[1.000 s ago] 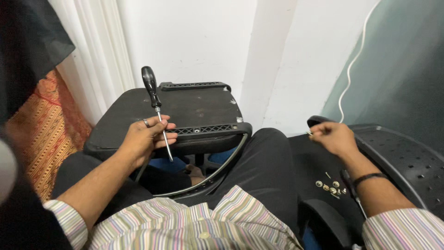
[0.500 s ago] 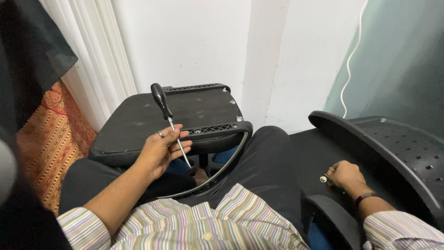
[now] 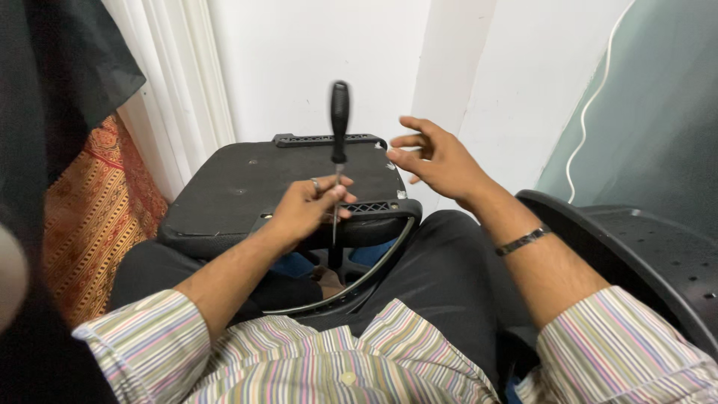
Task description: The person uses a screwdriver to remove screws from the underside of a black plastic chair seat. They loosen and remove multiple screws, then detach a plastic frame component from the seat and set it aside.
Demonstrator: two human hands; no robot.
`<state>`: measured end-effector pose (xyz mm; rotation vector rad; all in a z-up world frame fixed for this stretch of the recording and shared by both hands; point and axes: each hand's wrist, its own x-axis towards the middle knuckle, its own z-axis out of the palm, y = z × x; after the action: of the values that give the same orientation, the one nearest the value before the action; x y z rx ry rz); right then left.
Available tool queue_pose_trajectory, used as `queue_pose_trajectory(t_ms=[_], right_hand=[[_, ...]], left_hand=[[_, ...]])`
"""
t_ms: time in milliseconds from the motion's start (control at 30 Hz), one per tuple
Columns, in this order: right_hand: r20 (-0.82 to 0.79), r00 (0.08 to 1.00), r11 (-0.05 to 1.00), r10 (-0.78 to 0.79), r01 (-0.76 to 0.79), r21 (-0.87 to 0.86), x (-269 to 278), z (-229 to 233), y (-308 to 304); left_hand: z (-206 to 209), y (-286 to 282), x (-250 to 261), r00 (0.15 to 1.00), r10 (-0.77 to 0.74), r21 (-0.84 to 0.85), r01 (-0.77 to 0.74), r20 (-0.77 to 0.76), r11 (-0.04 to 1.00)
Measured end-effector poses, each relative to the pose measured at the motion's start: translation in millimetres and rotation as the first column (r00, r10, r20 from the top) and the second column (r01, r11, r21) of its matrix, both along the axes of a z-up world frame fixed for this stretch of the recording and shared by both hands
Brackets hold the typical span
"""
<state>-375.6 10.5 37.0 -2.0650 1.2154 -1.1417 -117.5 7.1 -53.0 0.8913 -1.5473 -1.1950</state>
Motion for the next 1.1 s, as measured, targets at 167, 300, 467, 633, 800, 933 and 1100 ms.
queue_pose_trajectory(t_ms=[167,300,467,633,800,933,1100], right_hand=[[-0.001,0.998,0.998,0.056,-0.056,-0.012,49.6,26.3,12.8],[0.077,0.997,0.999,0.016,-0.013,-0.040,40.8,22.6,9.9],[0.197,0.973,0.984,-0.122,0.145,-0.107,19.7,28.3,5.6],[0.193,0.972,0.966,-0.134,0.172,-0.195,2.8,29.5,2.1],[0.167,0.982,0.974,-0.091,0.122,-0.189,1.3,23.2,-1.4],[0.147,0.986,0.974,-0.076,0.105,-0.201,7.5,18.9,-4.9],[0.093,0.987,0.923,-0.129,0.154,-0.353,8.9,17.6,-10.3]], left_hand=[[-6.6,1.0,-4.4,0.951,0.085,-0.238,-0.012,0.298,0.971],[-18.0,-10.1,7.1,0.717,0.438,-0.641,0.016,0.542,0.767],[-47.5,-26.2,15.9,0.354,0.525,-0.592,0.110,0.774,0.798],[-67.1,-28.2,14.4,0.267,0.494,-0.505,-0.030,0.827,0.863],[-65.8,-9.0,26.3,0.299,0.518,-0.516,-0.094,0.801,0.852],[-61.0,-3.1,36.0,0.338,0.477,-0.465,-0.119,0.811,0.877],[-60.6,2.0,34.8,0.334,0.516,-0.507,-0.121,0.789,0.853]])
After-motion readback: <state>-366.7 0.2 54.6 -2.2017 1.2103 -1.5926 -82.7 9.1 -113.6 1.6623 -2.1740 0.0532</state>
